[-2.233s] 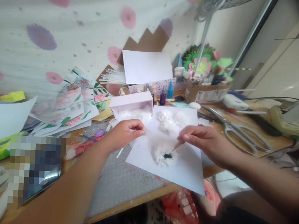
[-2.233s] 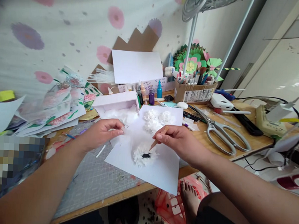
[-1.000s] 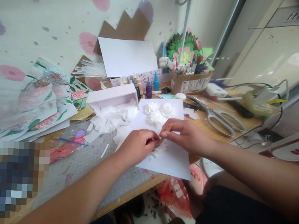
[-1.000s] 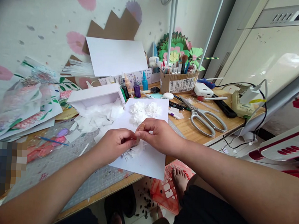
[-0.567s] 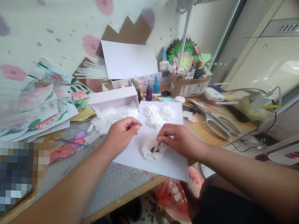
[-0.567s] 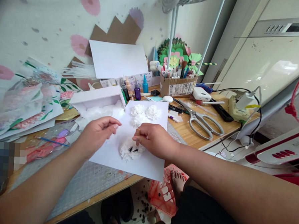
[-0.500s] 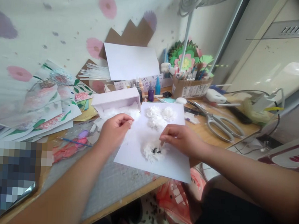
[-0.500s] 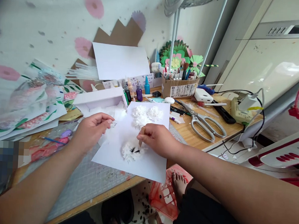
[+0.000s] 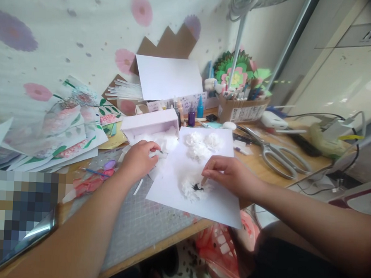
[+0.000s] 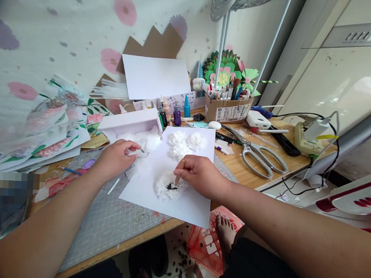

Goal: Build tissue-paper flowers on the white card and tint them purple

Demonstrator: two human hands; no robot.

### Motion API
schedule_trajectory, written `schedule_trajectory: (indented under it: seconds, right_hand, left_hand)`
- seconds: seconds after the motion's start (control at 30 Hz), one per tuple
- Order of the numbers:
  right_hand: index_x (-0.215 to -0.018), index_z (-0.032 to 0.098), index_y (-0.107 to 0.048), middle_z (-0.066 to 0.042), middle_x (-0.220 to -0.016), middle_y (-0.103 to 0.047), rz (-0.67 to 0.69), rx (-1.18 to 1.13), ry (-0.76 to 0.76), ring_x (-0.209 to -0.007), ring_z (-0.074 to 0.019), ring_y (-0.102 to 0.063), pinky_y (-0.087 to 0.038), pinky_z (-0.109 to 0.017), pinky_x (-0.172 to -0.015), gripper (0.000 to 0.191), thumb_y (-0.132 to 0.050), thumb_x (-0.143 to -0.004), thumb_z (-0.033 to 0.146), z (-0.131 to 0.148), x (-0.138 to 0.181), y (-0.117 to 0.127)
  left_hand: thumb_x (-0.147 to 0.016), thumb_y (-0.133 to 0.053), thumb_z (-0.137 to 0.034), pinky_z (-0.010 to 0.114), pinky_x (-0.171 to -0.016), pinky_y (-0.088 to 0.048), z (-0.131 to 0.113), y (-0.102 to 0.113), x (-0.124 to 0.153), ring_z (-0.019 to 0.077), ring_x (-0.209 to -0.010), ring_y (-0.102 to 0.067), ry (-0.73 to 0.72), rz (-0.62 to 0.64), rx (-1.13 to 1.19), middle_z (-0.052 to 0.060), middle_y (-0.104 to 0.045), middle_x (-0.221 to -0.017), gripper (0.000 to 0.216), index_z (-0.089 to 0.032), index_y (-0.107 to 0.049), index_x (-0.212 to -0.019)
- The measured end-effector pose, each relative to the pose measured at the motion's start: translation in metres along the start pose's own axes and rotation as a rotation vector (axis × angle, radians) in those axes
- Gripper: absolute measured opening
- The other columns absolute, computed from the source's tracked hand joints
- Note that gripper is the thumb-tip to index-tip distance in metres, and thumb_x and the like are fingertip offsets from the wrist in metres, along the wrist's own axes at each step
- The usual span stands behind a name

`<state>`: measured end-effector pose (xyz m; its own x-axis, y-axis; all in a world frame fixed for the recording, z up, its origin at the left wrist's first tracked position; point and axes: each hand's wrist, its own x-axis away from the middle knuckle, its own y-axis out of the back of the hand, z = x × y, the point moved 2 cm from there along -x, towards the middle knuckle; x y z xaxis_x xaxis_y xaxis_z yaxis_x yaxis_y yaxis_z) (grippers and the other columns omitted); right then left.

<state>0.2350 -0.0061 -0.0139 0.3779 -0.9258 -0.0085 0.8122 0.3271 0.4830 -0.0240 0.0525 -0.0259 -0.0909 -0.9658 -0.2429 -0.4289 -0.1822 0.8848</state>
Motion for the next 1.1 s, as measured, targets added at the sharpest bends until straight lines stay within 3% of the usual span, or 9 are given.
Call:
schedule_trajectory:
  seconds: [0.1,0.23,0.37,0.47,0.57,0.73,0.9,1.1]
  right_hand:
    - [-0.064,0.021,-0.066,-0.003,-0.076,-0.067,-0.005,-0.013,-0.035,-0.072,-0.0176,-0.059,-0.042,-0.032,-0.069,0.018,-0.061,-0.081,0.026,-0.002,-0.001,0.001]
    - [-0.072,0.019,-0.064,-0.005,-0.075,-0.069,-0.051,-0.086,-0.087,-0.071,-0.0169,-0.059,-0.044,-0.031,-0.069,0.022,-0.056,-0.085,0.034,-0.005,0.001,0.008]
    - [-0.074,0.018,-0.063,-0.006,-0.079,-0.072,-0.018,-0.160,-0.069,-0.076,-0.0169,-0.061,-0.046,-0.031,-0.075,0.025,-0.055,-0.085,0.040,-0.003,0.005,0.009]
    - [-0.073,0.019,-0.064,-0.006,-0.080,-0.073,0.062,-0.171,-0.070,-0.075,-0.0174,-0.062,-0.047,-0.030,-0.070,0.025,-0.057,-0.083,0.040,0.000,0.006,0.004]
    - [-0.072,0.019,-0.066,-0.005,-0.080,-0.072,0.038,-0.133,-0.096,-0.072,-0.0163,-0.060,-0.045,-0.028,-0.066,0.024,-0.057,-0.083,0.038,0.001,0.005,0.004]
    - [-0.073,0.017,-0.067,-0.004,-0.074,-0.067,-0.065,-0.072,-0.149,-0.065,-0.0138,-0.055,-0.039,-0.026,-0.060,0.021,-0.059,-0.083,0.034,-0.001,0.003,0.010]
    - [-0.072,0.016,-0.067,-0.003,-0.070,-0.064,-0.076,-0.075,-0.148,-0.061,-0.0125,-0.053,-0.038,-0.025,-0.056,0.020,-0.060,-0.082,0.033,-0.001,0.003,0.011]
    - [-0.072,0.017,-0.067,-0.003,-0.073,-0.067,-0.076,-0.121,-0.099,-0.068,-0.0134,-0.056,-0.042,-0.026,-0.065,0.021,-0.060,-0.082,0.034,-0.001,0.003,0.012]
  left_hand:
    - [-0.072,-0.059,-0.025,0.040,-0.088,-0.044,0.002,-0.003,-0.001,0.0283,-0.097,-0.057,-0.027,0.025,-0.068,0.006,-0.061,-0.102,0.028,-0.024,-0.070,-0.097]
    - [-0.075,-0.060,-0.027,0.041,-0.094,-0.041,0.004,-0.011,-0.003,0.0286,-0.102,-0.055,-0.046,0.043,-0.094,0.007,-0.061,-0.101,0.020,-0.023,-0.070,-0.092]
    - [-0.075,-0.058,-0.024,0.040,-0.091,-0.041,0.002,-0.012,-0.004,0.0275,-0.097,-0.055,-0.037,0.027,-0.081,0.007,-0.060,-0.096,0.011,-0.022,-0.068,-0.079]
    - [-0.075,-0.057,-0.024,0.040,-0.087,-0.041,0.001,-0.006,-0.004,0.0266,-0.093,-0.054,-0.019,0.003,-0.035,0.006,-0.060,-0.093,0.008,-0.021,-0.064,-0.073]
    - [-0.076,-0.057,-0.029,0.035,-0.074,-0.043,-0.005,0.001,0.000,0.0216,-0.078,-0.055,0.008,0.025,0.075,0.003,-0.060,-0.083,0.010,-0.021,-0.058,-0.071]
    - [-0.076,-0.061,-0.039,0.023,-0.052,-0.039,-0.035,0.000,0.022,0.0124,-0.059,-0.049,-0.028,0.225,0.342,-0.005,-0.052,-0.066,0.022,-0.021,-0.049,-0.071]
    - [-0.073,-0.068,-0.027,0.022,-0.058,-0.041,-0.065,-0.007,0.041,0.0112,-0.066,-0.051,0.023,0.525,0.722,-0.005,-0.052,-0.073,0.020,-0.021,-0.051,-0.080]
    - [-0.072,-0.069,-0.025,0.026,-0.068,-0.045,-0.064,-0.011,0.040,0.0135,-0.077,-0.056,0.120,0.562,0.772,-0.002,-0.057,-0.082,0.020,-0.020,-0.055,-0.085]
